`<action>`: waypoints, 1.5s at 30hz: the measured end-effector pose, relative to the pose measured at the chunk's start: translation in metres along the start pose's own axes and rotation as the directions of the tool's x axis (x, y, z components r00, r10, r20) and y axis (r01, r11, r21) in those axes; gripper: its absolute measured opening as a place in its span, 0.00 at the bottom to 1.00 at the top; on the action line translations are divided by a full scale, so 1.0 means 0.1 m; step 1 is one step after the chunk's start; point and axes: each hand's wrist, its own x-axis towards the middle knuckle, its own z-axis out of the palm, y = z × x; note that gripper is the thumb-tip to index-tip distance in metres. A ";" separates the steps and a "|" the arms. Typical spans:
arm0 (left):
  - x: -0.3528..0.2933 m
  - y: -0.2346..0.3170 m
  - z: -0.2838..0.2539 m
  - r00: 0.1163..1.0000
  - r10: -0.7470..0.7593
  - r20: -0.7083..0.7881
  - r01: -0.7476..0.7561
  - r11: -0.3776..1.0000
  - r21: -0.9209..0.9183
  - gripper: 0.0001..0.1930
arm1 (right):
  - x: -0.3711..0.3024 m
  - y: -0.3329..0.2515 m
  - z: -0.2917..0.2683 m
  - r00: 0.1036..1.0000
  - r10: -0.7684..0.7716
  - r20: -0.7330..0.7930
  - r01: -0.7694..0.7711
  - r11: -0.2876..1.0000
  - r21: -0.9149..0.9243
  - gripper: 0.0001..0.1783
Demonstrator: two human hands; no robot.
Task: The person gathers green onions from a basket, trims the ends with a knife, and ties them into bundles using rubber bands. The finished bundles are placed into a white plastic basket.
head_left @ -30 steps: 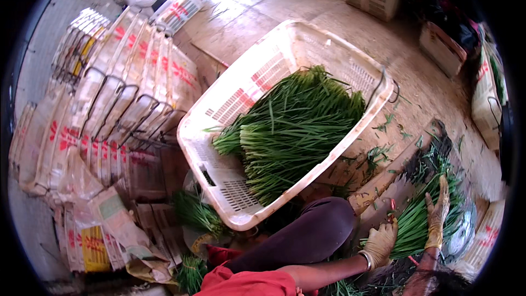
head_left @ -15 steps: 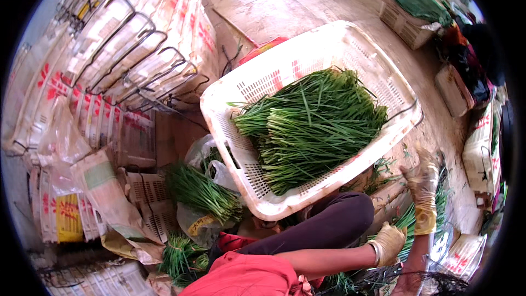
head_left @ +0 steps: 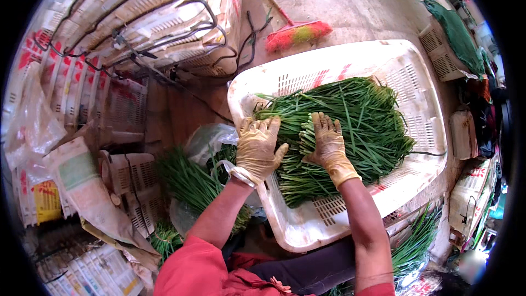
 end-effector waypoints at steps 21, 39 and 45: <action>-0.02 -0.07 0.02 0.999 0.006 -0.037 -0.006 1.000 0.012 0.24 | -0.28 0.61 0.10 0.782 0.157 -0.604 0.290 0.765 0.575 0.22; 0.22 0.97 1.45 0.796 -0.202 0.571 0.597 0.097 -0.797 0.14 | -0.83 0.91 0.05 0.827 -0.010 -0.562 0.432 0.651 0.624 0.23; 0.28 0.91 1.30 0.824 0.026 0.566 0.566 -0.020 -0.824 0.15 | -0.84 0.84 -0.02 0.785 -0.121 -0.608 0.443 0.796 0.413 0.42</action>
